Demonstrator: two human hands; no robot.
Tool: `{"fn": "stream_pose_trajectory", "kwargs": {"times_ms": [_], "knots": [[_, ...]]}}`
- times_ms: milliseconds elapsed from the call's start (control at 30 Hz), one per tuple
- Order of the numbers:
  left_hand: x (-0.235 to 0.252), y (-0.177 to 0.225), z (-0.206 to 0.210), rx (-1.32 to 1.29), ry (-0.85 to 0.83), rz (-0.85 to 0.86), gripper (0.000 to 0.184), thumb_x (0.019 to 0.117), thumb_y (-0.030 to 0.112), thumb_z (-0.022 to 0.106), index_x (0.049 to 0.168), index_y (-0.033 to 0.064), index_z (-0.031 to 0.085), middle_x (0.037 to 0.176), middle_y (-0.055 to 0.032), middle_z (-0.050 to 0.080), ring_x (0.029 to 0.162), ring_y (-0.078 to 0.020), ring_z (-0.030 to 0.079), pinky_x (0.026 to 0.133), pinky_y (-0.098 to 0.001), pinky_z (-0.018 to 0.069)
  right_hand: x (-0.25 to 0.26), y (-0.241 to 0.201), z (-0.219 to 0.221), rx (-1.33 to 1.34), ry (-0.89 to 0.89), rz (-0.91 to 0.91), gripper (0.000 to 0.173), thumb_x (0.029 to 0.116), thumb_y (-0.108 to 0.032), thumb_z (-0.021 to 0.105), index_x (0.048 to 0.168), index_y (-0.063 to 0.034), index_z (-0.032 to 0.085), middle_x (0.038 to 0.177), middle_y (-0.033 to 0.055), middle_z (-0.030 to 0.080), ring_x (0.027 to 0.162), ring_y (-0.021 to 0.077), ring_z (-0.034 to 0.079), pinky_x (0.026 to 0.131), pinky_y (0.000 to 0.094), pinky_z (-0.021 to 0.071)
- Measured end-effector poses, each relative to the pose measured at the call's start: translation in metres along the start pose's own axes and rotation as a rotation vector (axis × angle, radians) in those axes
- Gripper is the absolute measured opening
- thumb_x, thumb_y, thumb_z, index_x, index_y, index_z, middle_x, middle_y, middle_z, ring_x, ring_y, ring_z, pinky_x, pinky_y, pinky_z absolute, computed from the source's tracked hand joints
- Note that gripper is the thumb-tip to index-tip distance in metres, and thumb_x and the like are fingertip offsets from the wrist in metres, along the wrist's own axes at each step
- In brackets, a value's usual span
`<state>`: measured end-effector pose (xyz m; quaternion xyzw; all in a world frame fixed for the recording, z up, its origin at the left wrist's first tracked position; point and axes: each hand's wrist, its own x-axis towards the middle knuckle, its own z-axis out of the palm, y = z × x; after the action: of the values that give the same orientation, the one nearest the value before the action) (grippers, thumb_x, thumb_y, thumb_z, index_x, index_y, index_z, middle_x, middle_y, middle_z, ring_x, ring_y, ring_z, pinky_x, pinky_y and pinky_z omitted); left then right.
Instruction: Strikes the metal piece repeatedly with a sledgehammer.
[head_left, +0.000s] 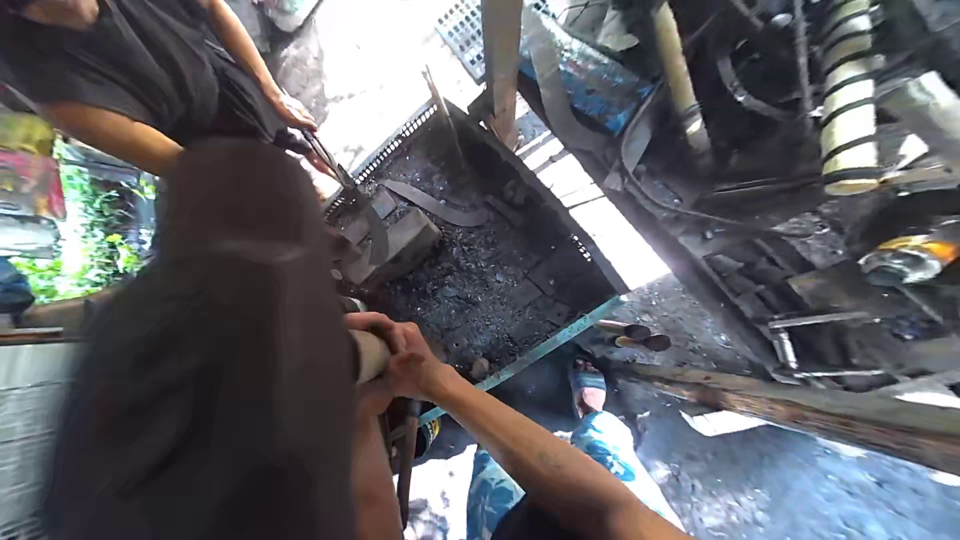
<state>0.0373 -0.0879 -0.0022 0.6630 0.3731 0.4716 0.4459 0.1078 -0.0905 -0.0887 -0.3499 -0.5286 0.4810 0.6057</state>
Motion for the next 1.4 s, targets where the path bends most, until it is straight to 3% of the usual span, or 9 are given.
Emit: {"fn": "stream_pose_trajectory", "kwargs": {"times_ms": [67,167,333,667,800,867,1000,1267,1400], "knots": [[0.035,0.001,-0.014,0.029,-0.147,0.089,0.038,0.0804,0.035,0.089,0.103,0.0140,0.066,0.073,0.0044,0.066,0.063,-0.0083,0.065,0.062,-0.0276,0.0602,0.036,0.004,-0.004,-0.071,-0.053,0.012,0.038,0.0753,-0.025,0.080,0.106,-0.0045,0.072,0.095,0.0104,0.073,0.089,0.0239,0.071,0.077,0.0512,0.0582],[0.032,-0.125,-0.039,-0.065,0.019,0.038,0.045,0.0826,0.034,0.086,0.118,0.0172,0.065,0.081,0.0007,0.067,0.063,-0.0117,0.063,0.060,-0.0307,0.0585,0.043,0.100,-0.007,-0.282,-0.121,0.186,0.036,0.0752,-0.032,0.083,0.105,-0.0158,0.071,0.090,0.0025,0.073,0.083,0.0202,0.071,0.070,0.0522,0.0602],[-0.046,-0.312,-0.023,-0.190,0.431,-0.659,0.017,0.0991,0.021,0.061,0.100,0.0046,0.063,0.060,-0.0049,0.058,0.050,-0.0201,0.060,0.055,-0.0405,0.0585,-0.044,0.220,-0.024,-0.381,-0.299,0.945,0.042,0.0756,-0.047,0.073,0.101,-0.0136,0.070,0.092,0.0112,0.071,0.088,0.0310,0.071,0.073,0.0609,0.0561],[-0.038,-0.022,-0.054,-0.118,0.096,0.179,0.034,0.0893,0.030,0.079,0.116,0.0120,0.067,0.075,-0.0040,0.067,0.065,-0.0185,0.064,0.068,-0.0384,0.0587,-0.003,0.003,0.026,-0.350,-0.345,0.078,0.043,0.0693,-0.039,0.083,0.098,-0.0100,0.070,0.090,0.0066,0.073,0.089,0.0252,0.071,0.076,0.0527,0.0574],[0.024,-0.064,-0.062,0.006,0.047,0.247,0.034,0.0895,0.040,0.079,0.115,0.0207,0.068,0.079,0.0041,0.067,0.067,-0.0112,0.063,0.067,-0.0322,0.0581,0.063,0.052,0.019,-0.347,-0.190,-0.092,0.041,0.0668,-0.034,0.087,0.097,-0.0109,0.073,0.088,0.0047,0.073,0.084,0.0220,0.071,0.072,0.0499,0.0579],[0.010,-0.168,-0.055,-0.085,0.156,0.003,0.035,0.0889,0.034,0.080,0.116,0.0179,0.066,0.082,0.0017,0.068,0.065,-0.0109,0.064,0.063,-0.0305,0.0587,0.034,0.131,0.005,-0.368,-0.199,0.250,0.041,0.0754,-0.039,0.084,0.109,-0.0190,0.073,0.095,0.0008,0.075,0.088,0.0195,0.072,0.075,0.0518,0.0604],[-0.045,-0.300,-0.030,-0.159,0.332,-0.670,0.022,0.0978,0.030,0.067,0.101,0.0078,0.064,0.064,-0.0038,0.058,0.053,-0.0181,0.059,0.056,-0.0390,0.0579,-0.046,0.219,-0.014,-0.268,-0.244,0.912,0.034,0.0794,-0.042,0.074,0.090,-0.0098,0.068,0.084,0.0101,0.069,0.081,0.0285,0.069,0.072,0.0584,0.0551],[-0.018,-0.022,-0.038,-0.036,0.024,0.109,0.044,0.0831,0.025,0.085,0.120,0.0115,0.066,0.082,-0.0037,0.072,0.071,-0.0164,0.068,0.072,-0.0359,0.0609,0.001,0.012,0.017,-0.212,-0.158,0.047,0.040,0.0747,-0.041,0.081,0.100,-0.0112,0.073,0.093,0.0044,0.075,0.091,0.0207,0.072,0.079,0.0509,0.0597],[0.036,-0.010,-0.052,0.089,-0.040,0.283,0.038,0.0867,0.035,0.082,0.117,0.0175,0.066,0.079,0.0040,0.069,0.069,-0.0117,0.066,0.070,-0.0327,0.0599,0.071,0.003,0.010,-0.307,-0.128,-0.183,0.040,0.0647,-0.030,0.086,0.094,-0.0084,0.071,0.086,0.0059,0.072,0.083,0.0233,0.070,0.071,0.0488,0.0569]]}}
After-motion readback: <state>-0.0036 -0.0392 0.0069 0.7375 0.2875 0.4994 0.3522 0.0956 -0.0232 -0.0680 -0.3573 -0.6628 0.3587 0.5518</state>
